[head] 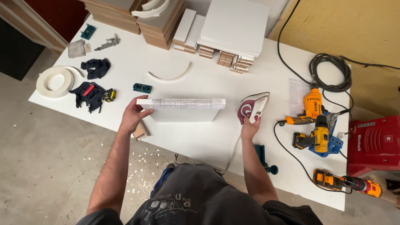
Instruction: Apply edge banding to a wooden board using an iron, then trim and sand the edges.
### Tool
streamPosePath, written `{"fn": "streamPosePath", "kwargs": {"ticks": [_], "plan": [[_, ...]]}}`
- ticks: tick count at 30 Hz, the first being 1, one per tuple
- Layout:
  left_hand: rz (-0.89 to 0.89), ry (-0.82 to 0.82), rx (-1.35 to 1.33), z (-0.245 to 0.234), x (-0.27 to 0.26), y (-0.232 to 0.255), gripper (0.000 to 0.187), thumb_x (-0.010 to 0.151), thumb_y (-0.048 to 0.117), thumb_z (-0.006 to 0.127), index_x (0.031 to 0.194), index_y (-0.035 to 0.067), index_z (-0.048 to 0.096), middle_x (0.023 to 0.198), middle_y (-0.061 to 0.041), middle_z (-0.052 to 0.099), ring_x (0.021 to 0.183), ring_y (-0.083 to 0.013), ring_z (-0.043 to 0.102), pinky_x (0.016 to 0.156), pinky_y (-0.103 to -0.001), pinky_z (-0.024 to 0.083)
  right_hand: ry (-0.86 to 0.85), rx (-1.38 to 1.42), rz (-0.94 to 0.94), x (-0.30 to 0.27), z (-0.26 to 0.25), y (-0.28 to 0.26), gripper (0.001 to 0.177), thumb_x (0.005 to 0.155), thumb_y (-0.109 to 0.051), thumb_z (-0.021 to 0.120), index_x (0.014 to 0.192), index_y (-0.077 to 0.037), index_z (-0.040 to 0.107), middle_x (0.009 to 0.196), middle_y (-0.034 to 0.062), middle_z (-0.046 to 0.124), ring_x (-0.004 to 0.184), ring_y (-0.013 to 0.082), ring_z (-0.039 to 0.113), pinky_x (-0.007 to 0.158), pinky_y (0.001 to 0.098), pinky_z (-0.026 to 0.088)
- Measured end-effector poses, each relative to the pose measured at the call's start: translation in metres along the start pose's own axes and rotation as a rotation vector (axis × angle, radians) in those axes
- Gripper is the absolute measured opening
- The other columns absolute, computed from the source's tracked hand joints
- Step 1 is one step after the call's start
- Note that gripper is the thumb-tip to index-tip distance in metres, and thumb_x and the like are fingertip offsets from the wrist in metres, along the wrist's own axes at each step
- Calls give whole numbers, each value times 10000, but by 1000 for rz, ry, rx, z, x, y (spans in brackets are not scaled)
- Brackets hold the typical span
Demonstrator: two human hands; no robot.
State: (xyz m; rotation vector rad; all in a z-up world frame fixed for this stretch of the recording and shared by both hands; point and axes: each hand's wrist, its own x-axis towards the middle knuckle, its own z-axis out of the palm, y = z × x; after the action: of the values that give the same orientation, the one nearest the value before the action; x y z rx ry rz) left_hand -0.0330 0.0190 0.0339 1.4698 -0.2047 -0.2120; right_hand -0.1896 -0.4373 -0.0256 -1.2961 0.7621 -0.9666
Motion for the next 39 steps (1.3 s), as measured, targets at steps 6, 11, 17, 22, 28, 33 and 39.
{"fn": "streamPosePath", "kwargs": {"ticks": [6,11,17,22,28,33,39], "plan": [[-12,37,20,-28,7,-42,710,747,-72,852,1395,84,608,1149,-45,711,1051,-158,671,1051,-352,500,48,-59,-127,4,-23,101,457,758,84,653,1182,-75,588,1069,53,676,1006,136,601,961,350,486],[-57,93,33,-20,-8,-16,586,762,-39,859,1298,74,650,995,-2,664,993,-115,645,988,-289,537,20,-213,-191,-28,-24,97,429,801,66,692,1201,44,539,1070,220,650,1041,234,610,1006,414,468],[-183,199,507,-55,-4,-36,319,904,146,778,1216,124,718,1024,-73,730,998,-224,700,912,-388,564,-156,-722,99,-48,-52,60,407,783,-282,816,878,48,599,752,244,588,767,419,613,803,481,445],[-473,115,1176,-96,-12,-104,668,845,578,714,1215,24,670,1089,-250,694,1040,-442,715,907,-558,576,-509,-580,465,-78,-38,-34,287,897,-283,773,956,-3,745,614,110,630,489,194,608,453,304,456],[-563,55,1156,-71,-20,-126,862,766,651,754,1303,18,525,1252,-280,592,1092,-503,677,928,-597,569,-540,-276,111,-42,32,-88,437,896,-80,773,1291,-30,592,869,97,639,589,132,543,537,244,474],[-572,58,1312,-56,-8,-119,770,793,594,749,1298,65,506,1245,-190,525,1087,-472,680,850,-602,591,-649,-311,18,-24,42,-83,140,845,-163,877,858,-131,741,616,-39,591,582,26,473,550,168,372],[-493,70,1350,-59,4,-130,679,762,389,739,1313,51,530,1192,-199,527,1111,-478,626,839,-610,572,-628,449,519,-8,69,-137,252,1037,-188,628,834,-173,481,549,-73,451,441,50,425,453,175,293]]}}
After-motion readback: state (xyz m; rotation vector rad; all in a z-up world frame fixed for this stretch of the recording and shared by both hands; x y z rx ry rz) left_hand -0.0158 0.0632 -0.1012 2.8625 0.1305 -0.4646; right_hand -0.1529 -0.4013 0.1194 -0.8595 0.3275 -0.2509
